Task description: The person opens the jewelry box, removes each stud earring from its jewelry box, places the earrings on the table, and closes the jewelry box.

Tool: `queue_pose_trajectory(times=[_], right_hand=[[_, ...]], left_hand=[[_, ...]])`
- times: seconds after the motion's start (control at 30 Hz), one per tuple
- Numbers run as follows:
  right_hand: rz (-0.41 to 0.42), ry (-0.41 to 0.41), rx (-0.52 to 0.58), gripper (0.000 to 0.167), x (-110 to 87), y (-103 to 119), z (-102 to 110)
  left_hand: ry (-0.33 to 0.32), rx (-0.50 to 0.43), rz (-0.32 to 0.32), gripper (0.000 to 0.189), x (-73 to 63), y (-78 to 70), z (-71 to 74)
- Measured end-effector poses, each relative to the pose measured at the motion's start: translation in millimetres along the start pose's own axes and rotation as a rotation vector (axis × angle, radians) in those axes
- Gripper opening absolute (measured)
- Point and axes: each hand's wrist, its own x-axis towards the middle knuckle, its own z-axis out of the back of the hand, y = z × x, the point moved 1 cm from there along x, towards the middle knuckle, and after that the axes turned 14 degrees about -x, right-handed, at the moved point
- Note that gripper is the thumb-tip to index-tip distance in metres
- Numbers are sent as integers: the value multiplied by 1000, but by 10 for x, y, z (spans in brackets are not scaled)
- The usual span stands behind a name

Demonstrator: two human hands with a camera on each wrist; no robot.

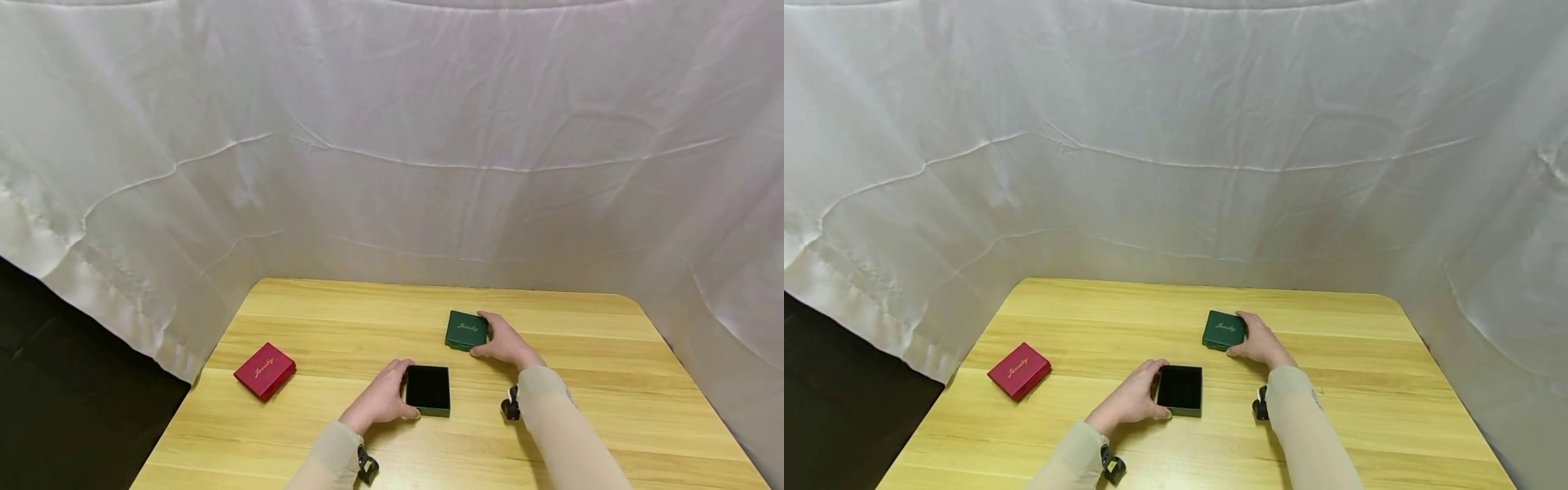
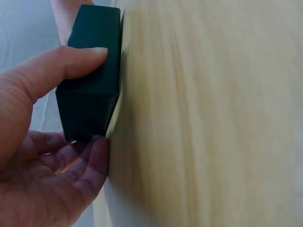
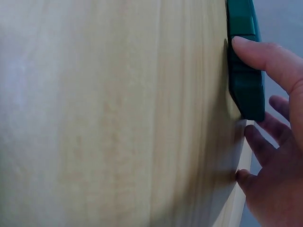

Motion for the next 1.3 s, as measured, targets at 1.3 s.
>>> queue_pose_trajectory(times=[1.3], right_hand=[[183,-35,-2,89,-345,729,-72]], left_hand=[[-32,-87,-24,108,13,-119,241]])
